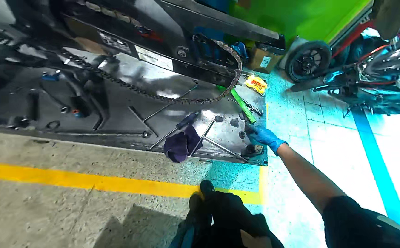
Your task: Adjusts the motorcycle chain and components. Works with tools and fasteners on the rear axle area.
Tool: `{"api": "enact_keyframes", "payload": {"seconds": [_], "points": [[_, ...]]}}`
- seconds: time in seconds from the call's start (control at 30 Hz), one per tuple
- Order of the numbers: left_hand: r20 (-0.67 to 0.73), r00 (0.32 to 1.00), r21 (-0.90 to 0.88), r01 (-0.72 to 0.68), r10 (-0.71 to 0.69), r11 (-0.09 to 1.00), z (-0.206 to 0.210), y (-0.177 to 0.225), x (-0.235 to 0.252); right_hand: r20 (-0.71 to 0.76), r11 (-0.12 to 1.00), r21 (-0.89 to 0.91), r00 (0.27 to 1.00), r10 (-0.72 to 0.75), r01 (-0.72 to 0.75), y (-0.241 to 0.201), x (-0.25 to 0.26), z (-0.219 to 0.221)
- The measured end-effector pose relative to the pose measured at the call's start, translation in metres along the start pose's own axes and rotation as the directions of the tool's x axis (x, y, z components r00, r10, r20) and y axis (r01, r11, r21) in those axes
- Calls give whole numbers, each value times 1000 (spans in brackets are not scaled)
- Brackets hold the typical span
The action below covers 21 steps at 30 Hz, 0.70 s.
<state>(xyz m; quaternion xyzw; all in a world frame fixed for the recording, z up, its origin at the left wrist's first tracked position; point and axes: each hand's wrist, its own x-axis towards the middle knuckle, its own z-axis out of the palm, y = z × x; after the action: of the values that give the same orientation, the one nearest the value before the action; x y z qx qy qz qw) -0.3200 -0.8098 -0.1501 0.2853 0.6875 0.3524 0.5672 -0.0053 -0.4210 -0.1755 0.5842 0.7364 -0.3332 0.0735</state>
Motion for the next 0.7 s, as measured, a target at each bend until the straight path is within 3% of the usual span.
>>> {"api": "enact_keyframes", "payload": {"seconds": [0.1, 0.2, 0.27, 0.37, 0.47, 0.57, 0.7], "points": [[123, 992, 167, -33, 13, 985, -6, 57, 73, -15, 997, -8, 997, 74, -75, -11, 13, -9], [208, 978, 414, -66, -23, 908, 0, 117, 153, -188, 968, 2, 951, 247, -251, -13, 16, -27], [199, 977, 503, -165, 72, 848, 16, 138, 196, -303, 940, 29, 893, 332, -339, -6, 22, -35], [215, 965, 630, -255, 151, 734, 58, 183, 237, -337, 939, 37, 880, 335, -343, 11, 40, -30], [205, 904, 669, -410, 376, 620, 104, 185, 285, -386, 949, 51, 870, 306, -311, 23, 58, -23], [174, 903, 661, -402, 392, 633, 138, 177, 325, -465, 969, 109, 851, 246, -221, 26, 67, -25], [230, 872, 667, -465, 433, 582, 182, 163, 345, -372, 979, -33, 907, -198, 201, 15, 55, -10]]}}
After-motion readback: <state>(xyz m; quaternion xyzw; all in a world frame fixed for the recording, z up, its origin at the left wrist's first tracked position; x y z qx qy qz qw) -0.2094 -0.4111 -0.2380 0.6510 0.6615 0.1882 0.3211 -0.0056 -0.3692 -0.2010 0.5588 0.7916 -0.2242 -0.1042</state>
